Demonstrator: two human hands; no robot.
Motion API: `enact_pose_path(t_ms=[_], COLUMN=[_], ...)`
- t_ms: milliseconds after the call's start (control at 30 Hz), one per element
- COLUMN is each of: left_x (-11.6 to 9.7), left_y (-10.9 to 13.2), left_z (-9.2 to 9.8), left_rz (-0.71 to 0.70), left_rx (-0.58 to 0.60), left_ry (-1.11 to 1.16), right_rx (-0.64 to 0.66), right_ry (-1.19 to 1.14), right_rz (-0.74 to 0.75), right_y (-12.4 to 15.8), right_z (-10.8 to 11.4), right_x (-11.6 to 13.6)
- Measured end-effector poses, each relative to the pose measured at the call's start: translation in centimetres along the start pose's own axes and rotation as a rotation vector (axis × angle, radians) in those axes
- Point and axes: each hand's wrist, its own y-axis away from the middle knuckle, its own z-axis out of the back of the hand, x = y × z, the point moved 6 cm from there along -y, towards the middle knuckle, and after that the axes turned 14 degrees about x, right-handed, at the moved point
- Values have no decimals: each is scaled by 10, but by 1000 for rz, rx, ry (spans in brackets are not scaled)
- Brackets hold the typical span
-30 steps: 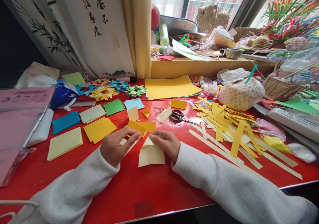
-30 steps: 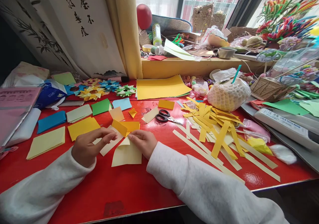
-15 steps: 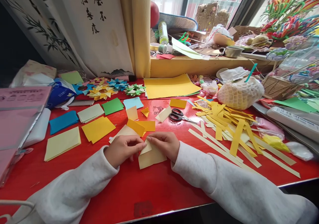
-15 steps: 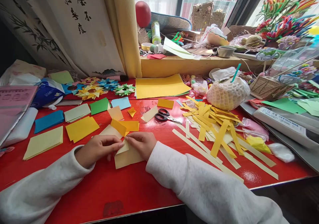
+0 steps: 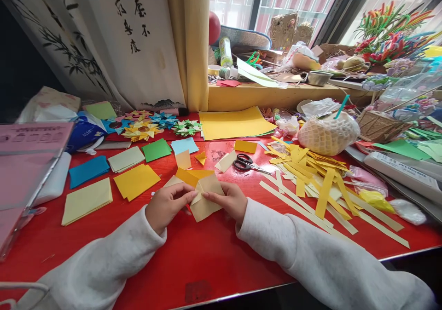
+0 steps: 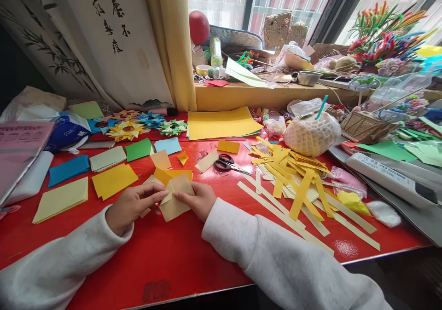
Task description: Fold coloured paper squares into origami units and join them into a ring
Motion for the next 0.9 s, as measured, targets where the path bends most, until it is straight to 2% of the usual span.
enact_pose_path(t_ms=[300,367,500,700,800,900], left_x=[8,7,-1,-4,-1,4], left_y=[-2,-3,-1,3,1,-1], left_z=[-7,-6,1,2,1,-3], left_rz=[65,48,-34,-49,-39,24], left_rx=[121,107,-12,-101,-84,-3], left_ry=[2,7,5,18,11,-129], right_rx=[2,9,70,98,75,21], right_ry=[79,105,151,174,145,76], right_rz=[21,28,39,33,14,13], right_y=[-1,-1,0,1,1,1], right_z=[1,1,-4,-8,-6,-1], right_x=[-2,-2,-1,0,-1,-2])
